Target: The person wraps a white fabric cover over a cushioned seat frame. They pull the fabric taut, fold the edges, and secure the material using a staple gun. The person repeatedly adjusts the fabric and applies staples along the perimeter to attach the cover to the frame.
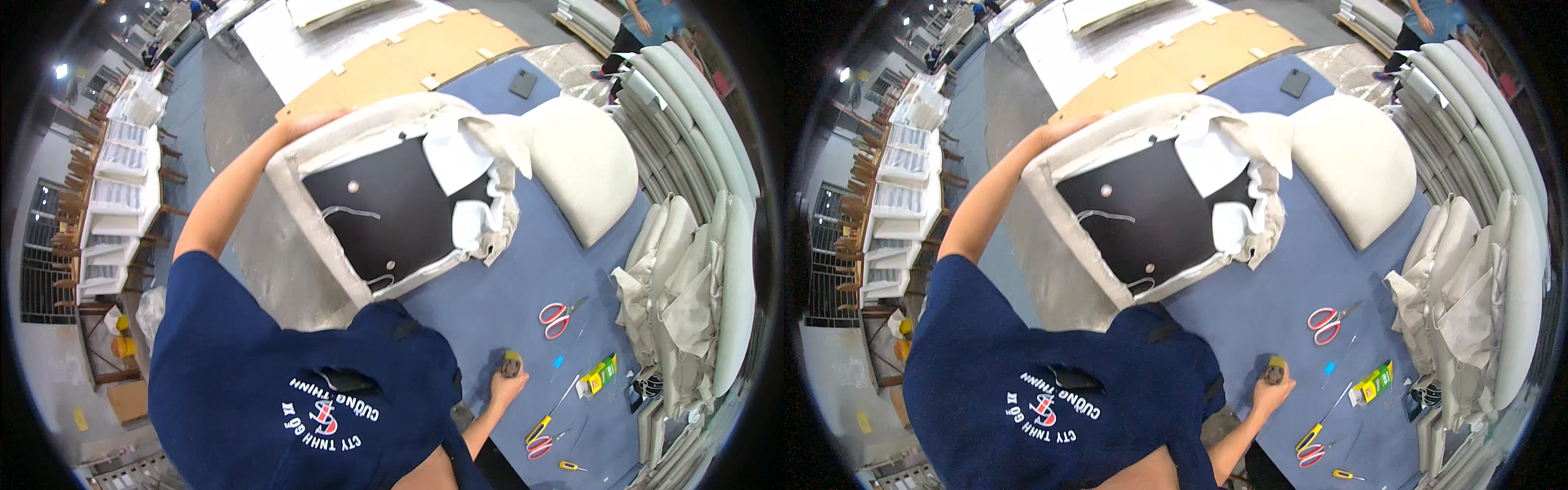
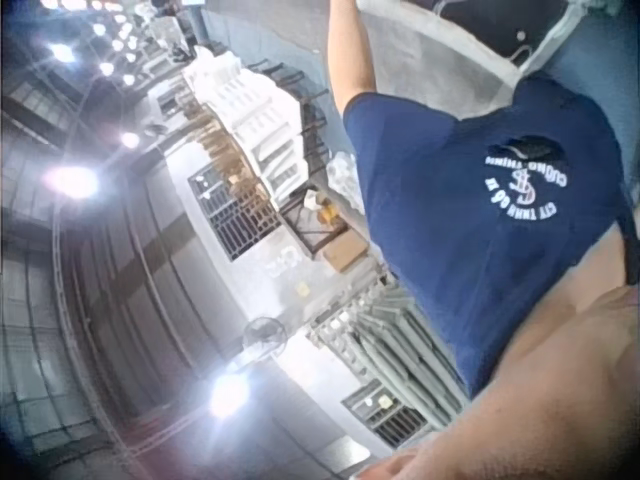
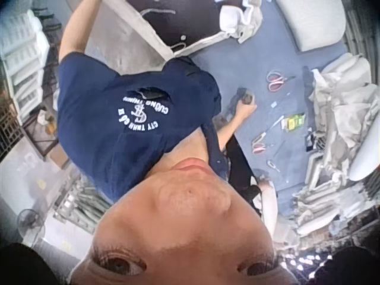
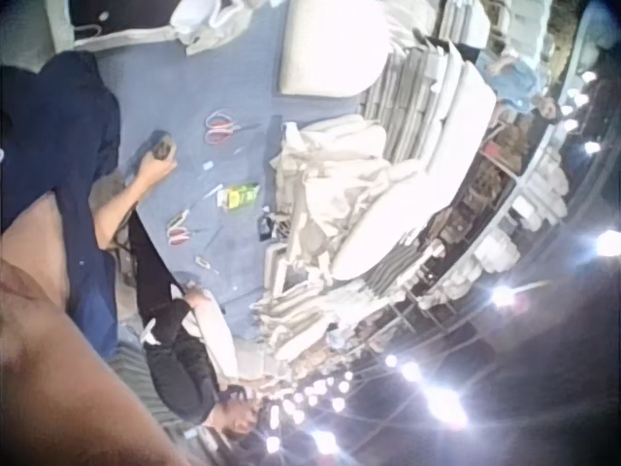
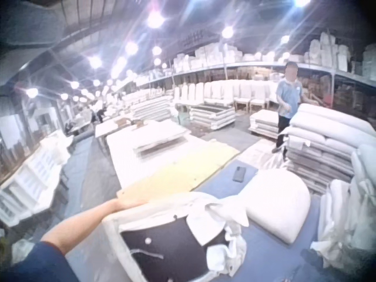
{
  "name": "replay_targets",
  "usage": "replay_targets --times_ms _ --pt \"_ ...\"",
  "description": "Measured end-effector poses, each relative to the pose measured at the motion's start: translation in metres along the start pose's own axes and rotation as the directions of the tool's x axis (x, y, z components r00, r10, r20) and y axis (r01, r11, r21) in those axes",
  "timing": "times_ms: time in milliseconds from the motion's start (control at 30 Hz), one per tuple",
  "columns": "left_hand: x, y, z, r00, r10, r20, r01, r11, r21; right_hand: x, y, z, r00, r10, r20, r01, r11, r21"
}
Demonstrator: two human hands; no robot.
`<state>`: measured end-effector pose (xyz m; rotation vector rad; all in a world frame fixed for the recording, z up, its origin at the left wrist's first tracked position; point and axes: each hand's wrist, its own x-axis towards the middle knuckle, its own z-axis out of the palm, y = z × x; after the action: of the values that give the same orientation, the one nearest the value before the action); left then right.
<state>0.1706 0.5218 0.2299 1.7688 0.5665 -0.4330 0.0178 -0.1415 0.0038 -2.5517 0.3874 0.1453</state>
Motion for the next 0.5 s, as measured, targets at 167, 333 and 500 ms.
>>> replay_targets --times_ms 167,333,500 --pt "-0.023 0.038 0.058 0.952 0.240 0.192 -0.224 0.969 -0.099 -0.006 0.006 -0.010 0.997 0.077 0.016 -0.077 0.997 0.024" --pt "-0.040 0.059 0.068 0.925 0.225 0.305 -0.178 0.968 -0.176 0.000 0.004 -0.016 0.999 0.011 0.034 -0.011 1.000 -0.004" --pt "-0.007 0.076 0.082 0.978 -0.061 0.198 0.067 0.997 -0.025 0.015 -0.051 -0.023 0.983 -0.179 0.039 0.154 0.922 0.356"
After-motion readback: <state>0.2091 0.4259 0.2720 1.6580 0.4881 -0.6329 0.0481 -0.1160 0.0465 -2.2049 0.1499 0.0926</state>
